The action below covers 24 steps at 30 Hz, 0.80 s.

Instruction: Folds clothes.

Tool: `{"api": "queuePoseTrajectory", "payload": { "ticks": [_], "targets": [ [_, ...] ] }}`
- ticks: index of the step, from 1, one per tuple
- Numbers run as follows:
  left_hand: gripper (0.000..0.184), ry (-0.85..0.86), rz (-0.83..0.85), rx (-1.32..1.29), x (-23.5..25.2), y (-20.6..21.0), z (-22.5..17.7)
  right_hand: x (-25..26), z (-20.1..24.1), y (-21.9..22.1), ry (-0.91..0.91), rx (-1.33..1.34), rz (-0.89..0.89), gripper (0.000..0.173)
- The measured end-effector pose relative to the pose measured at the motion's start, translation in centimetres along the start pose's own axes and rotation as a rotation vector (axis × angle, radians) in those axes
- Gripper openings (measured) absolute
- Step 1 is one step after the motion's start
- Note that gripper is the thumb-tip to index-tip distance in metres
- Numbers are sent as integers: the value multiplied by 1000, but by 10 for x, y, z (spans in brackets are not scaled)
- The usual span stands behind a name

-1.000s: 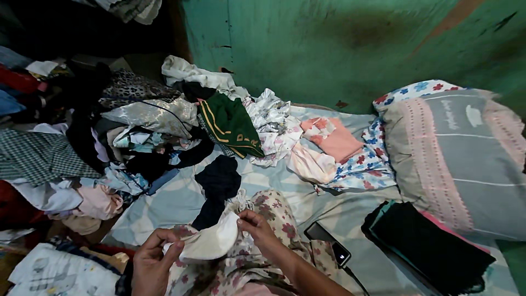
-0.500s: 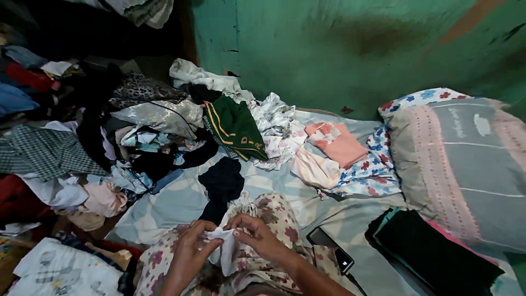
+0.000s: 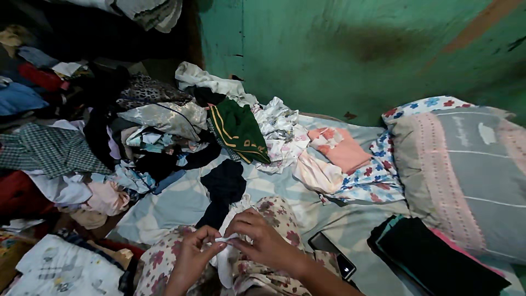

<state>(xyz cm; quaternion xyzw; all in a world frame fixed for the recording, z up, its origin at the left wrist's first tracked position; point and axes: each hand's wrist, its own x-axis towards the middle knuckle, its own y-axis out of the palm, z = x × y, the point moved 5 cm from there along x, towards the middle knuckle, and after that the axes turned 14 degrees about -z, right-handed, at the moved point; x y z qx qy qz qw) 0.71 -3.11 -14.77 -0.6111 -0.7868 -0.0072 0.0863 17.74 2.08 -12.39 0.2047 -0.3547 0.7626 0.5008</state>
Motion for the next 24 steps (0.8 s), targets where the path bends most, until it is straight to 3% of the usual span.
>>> {"api": "queuePoseTrajectory", "payload": {
  "ticks": [2, 4, 9, 11, 13, 18, 24],
  "targets": [
    [5, -37, -26, 5, 0, -2, 0, 3, -2, -2, -28, -5, -8, 9],
    [13, -84, -56, -28, 1, -5, 2, 6, -4, -4, -19, 32, -24, 10],
    [22, -194, -246, -57, 6, -25, 13, 12, -9, -10, 55, 394, -83, 18],
    [13, -42, -332, 183, 10, -35, 13, 18, -6, -12, 85, 458, -65, 22],
    [20, 153, -330, 332, 12, -36, -1, 29, 0, -11, 67, 430, -19, 21],
    [18, 425, -40, 107, 10, -9, -48, 65, 23, -2, -56, 286, 132, 15],
    [10, 405, -17, 144, 8, 5, -51, 101, 41, -7, -116, 255, 168, 14]
  ]
}}
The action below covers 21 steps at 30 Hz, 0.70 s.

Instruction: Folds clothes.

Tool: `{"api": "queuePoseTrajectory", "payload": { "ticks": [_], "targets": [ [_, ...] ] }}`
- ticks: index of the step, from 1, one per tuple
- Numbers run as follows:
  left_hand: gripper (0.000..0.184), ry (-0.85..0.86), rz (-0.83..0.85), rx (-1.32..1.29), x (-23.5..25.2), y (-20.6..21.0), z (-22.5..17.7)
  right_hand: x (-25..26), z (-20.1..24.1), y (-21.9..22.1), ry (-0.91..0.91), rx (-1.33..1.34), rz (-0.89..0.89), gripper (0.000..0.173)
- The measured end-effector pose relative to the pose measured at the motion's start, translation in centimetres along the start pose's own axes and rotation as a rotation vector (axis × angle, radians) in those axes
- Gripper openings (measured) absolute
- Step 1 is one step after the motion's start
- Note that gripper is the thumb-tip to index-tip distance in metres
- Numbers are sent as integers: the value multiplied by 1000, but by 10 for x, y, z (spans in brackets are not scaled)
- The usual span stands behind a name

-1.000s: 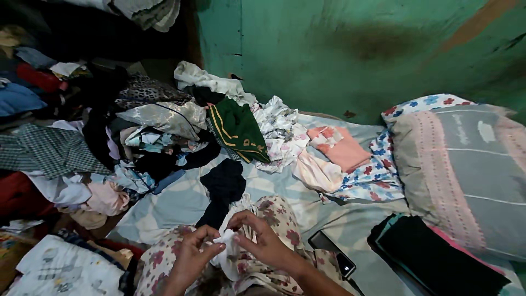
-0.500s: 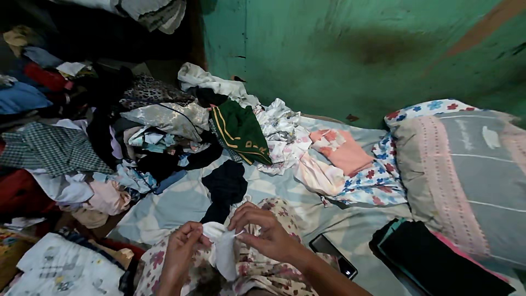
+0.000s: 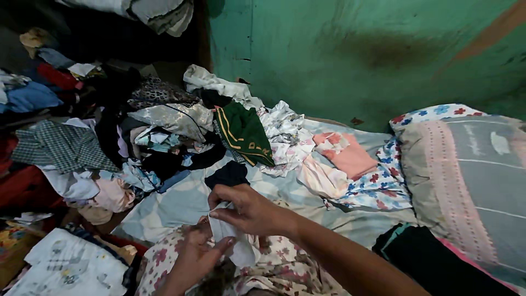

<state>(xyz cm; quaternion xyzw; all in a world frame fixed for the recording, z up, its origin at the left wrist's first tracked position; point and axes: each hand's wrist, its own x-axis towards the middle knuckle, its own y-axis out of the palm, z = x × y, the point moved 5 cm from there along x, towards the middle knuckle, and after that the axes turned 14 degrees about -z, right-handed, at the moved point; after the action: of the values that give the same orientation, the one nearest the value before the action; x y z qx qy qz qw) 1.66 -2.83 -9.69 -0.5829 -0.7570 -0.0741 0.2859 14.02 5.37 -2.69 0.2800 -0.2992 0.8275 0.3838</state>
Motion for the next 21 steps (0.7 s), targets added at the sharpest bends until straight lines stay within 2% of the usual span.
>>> {"api": "queuePoseTrajectory", "payload": {
  "ticks": [3, 5, 7, 9, 11, 14, 17, 19, 21],
  "targets": [
    [25, -4, 249, 70, -15, 7, 3, 19, 15, -24, 94, 9, -99, 15],
    [28, 65, 431, 136, -24, 15, 12, 32, 26, -46, 101, 112, -169, 10],
    [27, 114, 502, 265, -29, 13, 28, 43, 34, -66, 58, 269, -214, 8],
    [22, 98, 425, 355, -23, -4, 37, 47, 44, -80, 38, 284, -197, 9],
    [20, 42, 232, 338, -4, -32, 32, 42, 47, -86, 23, 183, -161, 6],
    [18, 72, 37, 134, 28, -74, 17, 31, 41, -86, 22, 14, -33, 13],
    [17, 98, -39, -56, 54, -102, -14, 27, 30, -90, 66, -135, 139, 29],
    [14, 103, -54, -149, 63, -116, -30, 28, 29, -100, 12, -286, 202, 22],
    [11, 101, 56, -192, 65, -125, -35, 36, 35, -118, -48, -332, 203, 12]
  ]
}}
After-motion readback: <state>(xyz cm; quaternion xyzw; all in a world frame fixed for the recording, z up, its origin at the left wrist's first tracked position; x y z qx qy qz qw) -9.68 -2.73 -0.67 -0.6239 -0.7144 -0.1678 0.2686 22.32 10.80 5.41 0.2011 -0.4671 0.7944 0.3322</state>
